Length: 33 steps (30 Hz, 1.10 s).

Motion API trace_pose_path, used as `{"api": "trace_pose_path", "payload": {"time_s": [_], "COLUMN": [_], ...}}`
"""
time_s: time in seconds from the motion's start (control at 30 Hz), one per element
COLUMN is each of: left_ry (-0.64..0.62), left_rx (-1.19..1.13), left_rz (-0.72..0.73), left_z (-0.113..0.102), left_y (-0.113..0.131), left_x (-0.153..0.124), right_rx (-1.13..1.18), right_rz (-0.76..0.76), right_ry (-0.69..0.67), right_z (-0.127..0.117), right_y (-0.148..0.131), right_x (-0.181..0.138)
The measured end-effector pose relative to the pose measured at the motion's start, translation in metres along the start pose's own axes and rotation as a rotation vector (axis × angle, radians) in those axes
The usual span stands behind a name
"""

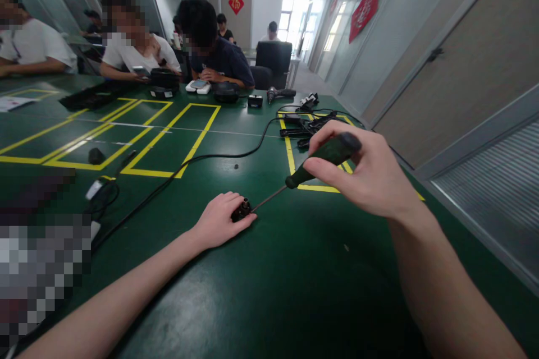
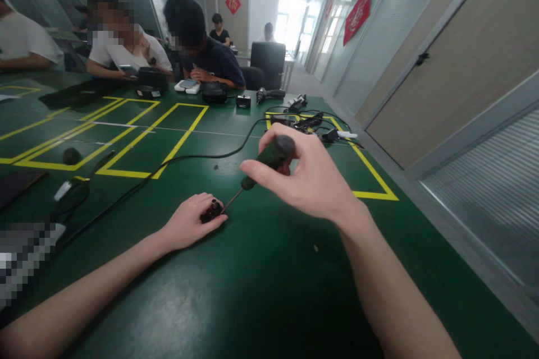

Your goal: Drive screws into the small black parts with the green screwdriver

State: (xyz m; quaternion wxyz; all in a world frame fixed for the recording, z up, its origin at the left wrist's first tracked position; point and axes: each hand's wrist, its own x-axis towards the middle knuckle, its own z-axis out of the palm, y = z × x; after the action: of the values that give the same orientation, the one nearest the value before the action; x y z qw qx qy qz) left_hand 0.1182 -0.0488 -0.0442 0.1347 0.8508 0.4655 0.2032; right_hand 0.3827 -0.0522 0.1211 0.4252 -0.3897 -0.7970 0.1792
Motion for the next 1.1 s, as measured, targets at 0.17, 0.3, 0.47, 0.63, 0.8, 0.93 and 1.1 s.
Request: {"api": "trace_pose_path", "payload": {"time_s": [0.17,0.3,0.47,0.63,0.8,0.93,1.1], "left_ry": [0.003,0.008,0.021,0.018,0.016,0.019,0.012], "left_rx": [0.005,0.001,-0.015,-0.018,-0.009,-0.003,-0.003], "left_rz": [0.001,0.005,0.01,0.013,0.014,0.005,0.005], "left_z": [0.0019,0.0024,0.0022,0.0018,0.0024,0.0035,0.0034], "left_y": [-0.0007,-0.0011,-0.0015,-0.0016,-0.0023,-0.0037,-0.0043], "left_x": [-0.0005,-0.0007,-0.0008,-0.0005,-0.0003,-0.0009,-0.0007], "right_rx": [0.036,-0.021,-0.025,-0.068,-0.066,-0.054,-0.076], "right_rz": [0.006,-0.016,-0.095,-0.127,-0.104,-0.11,-0.132], "right_ry": [0.002,0.144,0.086,0.071,0.072,0.013,0.048], "right_z": [0.0011,0.003,0.0016,0.0007,0.0005,-0.002,-0.0012], "right_y": [-0.0035,-0.0039,-0.0006,0.0003,-0.0032,-0.0044,-0.0005], "right_x": [0.0014,0.0009,-0.0004,-0.0013,-0.0018,-0.0025,-0.0011]}}
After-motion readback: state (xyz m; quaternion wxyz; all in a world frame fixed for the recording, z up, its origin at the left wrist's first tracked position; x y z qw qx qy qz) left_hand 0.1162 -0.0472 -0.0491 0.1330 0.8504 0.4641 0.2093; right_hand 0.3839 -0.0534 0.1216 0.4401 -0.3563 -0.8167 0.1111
